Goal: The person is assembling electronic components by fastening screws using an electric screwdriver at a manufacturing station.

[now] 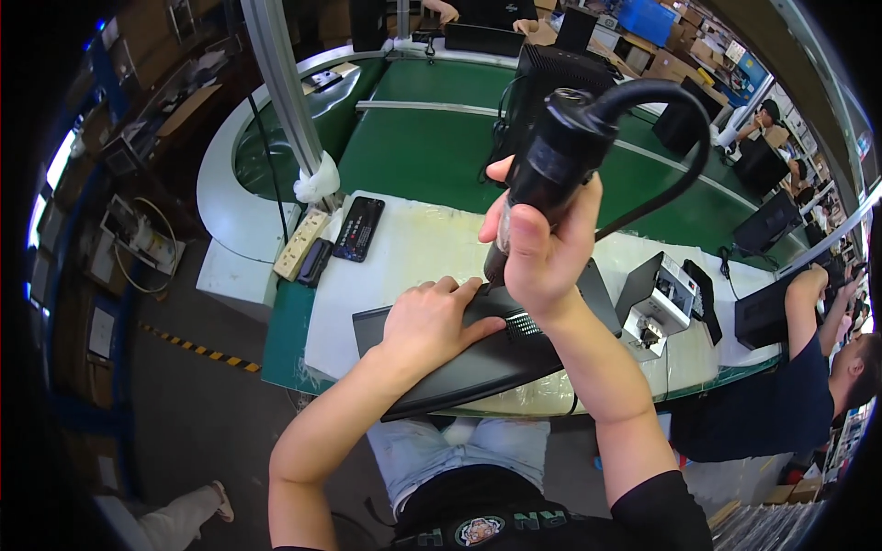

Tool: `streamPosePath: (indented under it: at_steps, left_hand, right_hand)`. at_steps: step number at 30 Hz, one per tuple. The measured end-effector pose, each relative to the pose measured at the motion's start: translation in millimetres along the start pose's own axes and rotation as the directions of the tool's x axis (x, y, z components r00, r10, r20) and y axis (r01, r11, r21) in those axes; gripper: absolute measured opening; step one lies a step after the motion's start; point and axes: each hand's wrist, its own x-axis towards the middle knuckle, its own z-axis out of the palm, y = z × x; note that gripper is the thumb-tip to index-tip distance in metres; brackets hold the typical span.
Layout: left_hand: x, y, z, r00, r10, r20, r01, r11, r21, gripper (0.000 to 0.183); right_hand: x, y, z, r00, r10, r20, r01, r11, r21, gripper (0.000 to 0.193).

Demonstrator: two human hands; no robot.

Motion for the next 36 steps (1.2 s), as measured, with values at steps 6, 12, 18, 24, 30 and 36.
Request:
streamPosePath:
  at_steps: [6, 12, 18, 24, 30, 36]
  left_hand:
    - [-6, -10, 6, 0.995, 0.069, -0.073, -0.073, 0.996, -0.046, 0.055]
    - [-27, -77, -19, 0.927, -0.364, -0.086, 0.221, 0.719, -0.659, 0.041]
    - [-86, -115, 53, 0.821, -0.57, 0.0, -0.052, -0.076, -0.996, 0.056]
    - [-46, -68, -35, 0.845, -0.532, -0.049, 0.127, 0.289, -0.949, 0.051]
    - [47, 27, -134, 0.945, -0.326, -0.024, 0.266, 0.808, -0.525, 0.046]
    - [116, 90, -113, 0.959, 0.266, 0.097, -0.223, 0.921, -0.318, 0.061]
  right_hand:
    - [3, -4, -7, 0.997, -0.056, 0.051, 0.058, 0.998, -0.035, 0.054]
    - [9, -99, -138, 0.916, -0.341, -0.209, 0.21, 0.855, -0.475, 0.051]
    - [-76, -78, -247, 0.846, -0.292, -0.446, -0.094, 0.742, -0.664, 0.042]
    - [-133, -38, -298, 0.847, -0.275, -0.456, -0.131, 0.722, -0.679, 0.054]
    - [-135, -34, -293, 0.853, -0.162, -0.496, -0.189, 0.79, -0.584, 0.053]
    - [-50, -88, -267, 0.854, -0.227, -0.467, -0.103, 0.808, -0.581, 0.036]
